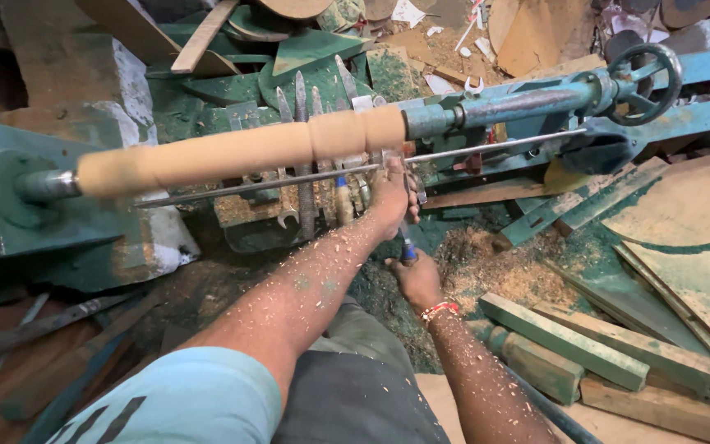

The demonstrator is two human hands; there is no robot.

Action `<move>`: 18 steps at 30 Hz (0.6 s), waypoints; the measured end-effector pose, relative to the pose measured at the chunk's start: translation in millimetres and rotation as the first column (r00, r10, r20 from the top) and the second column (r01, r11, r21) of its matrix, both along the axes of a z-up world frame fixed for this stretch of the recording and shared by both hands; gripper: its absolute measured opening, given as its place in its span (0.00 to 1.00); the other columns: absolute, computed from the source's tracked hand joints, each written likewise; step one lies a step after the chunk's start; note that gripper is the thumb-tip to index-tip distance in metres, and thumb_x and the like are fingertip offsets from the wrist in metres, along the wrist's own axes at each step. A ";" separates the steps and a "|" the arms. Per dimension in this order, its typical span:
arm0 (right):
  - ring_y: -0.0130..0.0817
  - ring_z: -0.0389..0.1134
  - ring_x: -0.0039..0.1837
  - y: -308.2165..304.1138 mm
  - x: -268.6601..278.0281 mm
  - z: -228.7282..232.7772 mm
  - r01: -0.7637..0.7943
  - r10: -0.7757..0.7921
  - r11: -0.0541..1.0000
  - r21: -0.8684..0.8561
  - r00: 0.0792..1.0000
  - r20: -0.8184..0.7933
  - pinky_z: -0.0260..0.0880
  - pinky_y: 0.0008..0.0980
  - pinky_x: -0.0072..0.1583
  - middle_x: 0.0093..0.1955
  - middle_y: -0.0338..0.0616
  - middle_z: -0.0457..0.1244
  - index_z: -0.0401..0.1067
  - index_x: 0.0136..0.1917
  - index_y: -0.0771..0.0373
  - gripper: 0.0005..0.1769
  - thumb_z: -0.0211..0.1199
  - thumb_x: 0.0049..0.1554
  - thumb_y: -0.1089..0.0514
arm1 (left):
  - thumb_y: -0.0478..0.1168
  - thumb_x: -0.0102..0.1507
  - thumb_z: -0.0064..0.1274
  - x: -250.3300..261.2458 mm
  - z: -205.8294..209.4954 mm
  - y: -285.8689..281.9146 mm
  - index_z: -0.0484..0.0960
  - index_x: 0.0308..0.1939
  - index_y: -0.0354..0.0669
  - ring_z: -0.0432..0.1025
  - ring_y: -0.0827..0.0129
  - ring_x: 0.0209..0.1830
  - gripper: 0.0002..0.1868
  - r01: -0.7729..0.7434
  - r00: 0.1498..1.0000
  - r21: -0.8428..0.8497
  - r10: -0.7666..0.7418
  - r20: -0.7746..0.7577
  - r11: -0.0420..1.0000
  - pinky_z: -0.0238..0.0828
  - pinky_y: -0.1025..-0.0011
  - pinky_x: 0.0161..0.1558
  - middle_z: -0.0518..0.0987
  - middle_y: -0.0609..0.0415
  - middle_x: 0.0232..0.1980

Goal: The person shapes a piece of wood on a lathe using a rasp and a chisel.

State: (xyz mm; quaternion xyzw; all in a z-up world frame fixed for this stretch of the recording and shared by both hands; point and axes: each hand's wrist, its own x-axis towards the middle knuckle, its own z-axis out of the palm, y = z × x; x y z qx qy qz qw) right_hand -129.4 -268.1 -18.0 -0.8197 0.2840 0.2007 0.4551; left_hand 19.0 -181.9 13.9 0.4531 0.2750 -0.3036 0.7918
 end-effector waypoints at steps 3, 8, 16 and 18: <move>0.30 0.58 0.34 -7.9 1.4 -1.0 0.006 -0.007 1.000 0.009 0.999 0.044 0.62 0.37 0.39 0.30 0.38 0.62 0.71 0.38 0.65 0.15 0.73 0.51 0.55 | 0.68 0.70 0.32 1.6 -0.7 -8.8 0.70 0.34 0.42 0.62 0.68 0.11 0.33 -0.026 0.999 0.036 0.025 0.024 0.999 0.65 0.65 0.15 0.67 0.56 0.19; 0.31 0.58 0.34 -18.1 4.0 8.9 -0.015 0.016 1.000 -0.006 1.000 0.024 0.62 0.37 0.40 0.31 0.39 0.61 0.69 0.38 0.66 0.17 0.74 0.51 0.54 | 0.69 0.67 0.31 5.8 -6.6 -21.0 0.68 0.34 0.45 0.62 0.66 0.11 0.31 -0.013 1.000 0.019 0.013 0.006 1.000 0.65 0.63 0.15 0.66 0.55 0.18; 0.34 0.62 0.34 -13.6 7.2 17.2 -0.044 0.047 0.995 -0.085 0.998 0.032 0.65 0.40 0.41 0.31 0.44 0.64 0.71 0.39 0.66 0.16 0.74 0.50 0.53 | 0.71 0.68 0.33 5.3 -14.0 -17.8 0.70 0.33 0.42 0.64 0.67 0.12 0.34 0.017 1.000 -0.008 -0.017 -0.016 1.000 0.67 0.64 0.17 0.68 0.55 0.19; 0.36 0.62 0.34 -6.5 6.2 13.0 -0.006 0.005 0.998 -0.069 1.000 -0.011 0.66 0.41 0.42 0.31 0.45 0.65 0.72 0.39 0.66 0.16 0.74 0.50 0.53 | 0.70 0.68 0.32 2.9 -12.1 -13.0 0.69 0.33 0.41 0.63 0.67 0.11 0.35 0.003 1.000 0.002 -0.003 0.021 1.000 0.67 0.64 0.16 0.68 0.55 0.19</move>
